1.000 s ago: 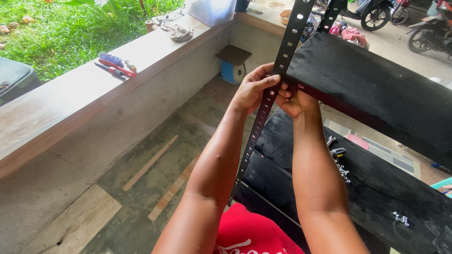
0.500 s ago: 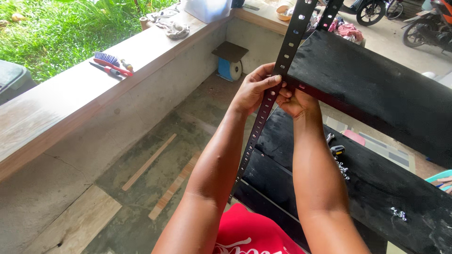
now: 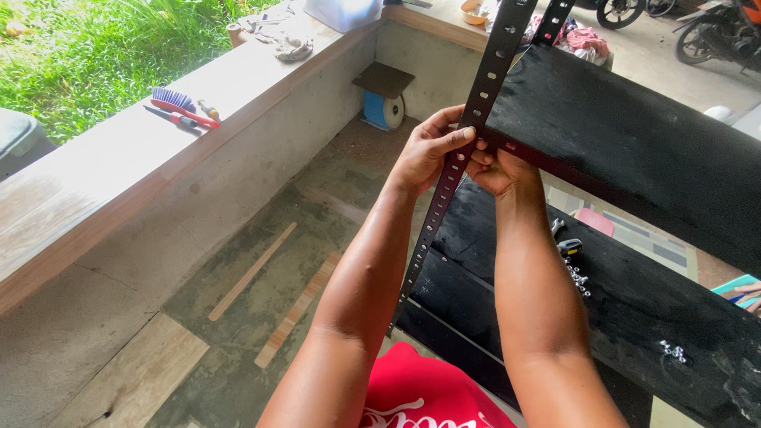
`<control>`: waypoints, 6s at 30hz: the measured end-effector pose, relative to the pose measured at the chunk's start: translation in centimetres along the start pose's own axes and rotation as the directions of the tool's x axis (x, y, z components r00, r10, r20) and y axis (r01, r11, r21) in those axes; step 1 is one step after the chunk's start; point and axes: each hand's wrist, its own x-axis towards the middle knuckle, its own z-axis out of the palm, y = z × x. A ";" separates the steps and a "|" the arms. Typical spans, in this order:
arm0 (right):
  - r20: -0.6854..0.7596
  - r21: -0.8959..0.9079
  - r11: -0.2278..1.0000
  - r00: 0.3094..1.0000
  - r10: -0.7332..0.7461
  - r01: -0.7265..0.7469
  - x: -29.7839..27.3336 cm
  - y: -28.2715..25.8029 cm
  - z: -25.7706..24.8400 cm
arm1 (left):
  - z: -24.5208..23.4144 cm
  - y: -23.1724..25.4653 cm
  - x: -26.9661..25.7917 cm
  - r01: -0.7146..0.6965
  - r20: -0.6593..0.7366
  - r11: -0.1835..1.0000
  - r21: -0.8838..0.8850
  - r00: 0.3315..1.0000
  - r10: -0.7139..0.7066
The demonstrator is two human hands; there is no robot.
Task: The person lifts a black metal shelf and places it onto a metal shelving frame. They then align the shelf with the frame and insert bolts and washers by hand to secure the shelf in place.
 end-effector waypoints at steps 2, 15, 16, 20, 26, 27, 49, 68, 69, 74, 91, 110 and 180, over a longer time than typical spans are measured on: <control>0.031 -0.027 1.000 0.999 0.011 -0.010 -0.2 -0.1 -0.2 | 0.0 0.0 -0.1 0.016 0.017 1.000 0.000 1.000 -0.016; -0.076 -0.038 0.999 0.997 -0.027 0.025 -0.7 0.2 0.6 | 0.3 0.4 0.0 0.022 -0.008 0.998 0.053 1.000 -0.022; -0.091 -0.013 0.999 0.995 -0.037 0.036 -0.7 0.2 0.6 | 0.3 0.5 0.0 0.023 -0.016 0.998 0.056 1.000 -0.023; -0.020 0.007 1.000 1.000 -0.004 0.004 -0.5 -0.1 0.5 | 0.4 0.5 0.1 0.033 -0.026 0.998 0.051 0.999 -0.031; -0.074 0.019 0.998 0.996 -0.052 0.053 -0.8 0.2 0.3 | 0.3 0.5 0.0 0.027 -0.009 0.999 0.041 1.000 -0.026; -0.040 0.011 0.999 0.998 -0.051 0.051 -0.7 0.2 0.4 | 0.2 0.6 0.1 0.022 -0.003 0.999 0.038 1.000 -0.022; -0.106 0.079 0.991 0.989 -0.100 0.109 -1.4 0.6 0.5 | 0.0 0.5 0.7 0.104 0.030 0.995 -0.006 0.994 -0.104; -0.130 0.113 0.979 0.979 -0.156 0.171 -1.2 0.8 0.1 | 0.4 0.8 0.3 0.093 0.013 0.995 -0.025 0.996 -0.092; -0.121 0.121 0.982 0.984 -0.129 0.143 -1.3 0.8 0.3 | 0.5 0.8 0.3 0.095 0.009 0.995 -0.017 0.995 -0.095; -0.081 0.150 0.975 0.985 -0.154 0.165 -1.7 0.8 1.5 | 0.5 0.9 0.5 0.085 0.020 0.996 -0.041 0.996 -0.085; -0.077 0.074 0.988 0.989 -0.127 0.133 -1.3 0.9 -0.1 | 0.1 0.7 0.4 0.110 0.039 0.991 -0.074 0.993 -0.107; -0.098 -0.009 0.995 0.991 -0.097 0.096 -1.2 0.6 0.6 | 0.2 0.7 0.9 0.094 0.019 0.995 -0.029 0.995 -0.093; -0.737 -0.645 0.612 0.582 -0.343 -0.457 -35.7 1.4 -14.6 | 14.8 -26.8 -15.3 0.297 -0.304 0.218 0.930 0.953 -0.003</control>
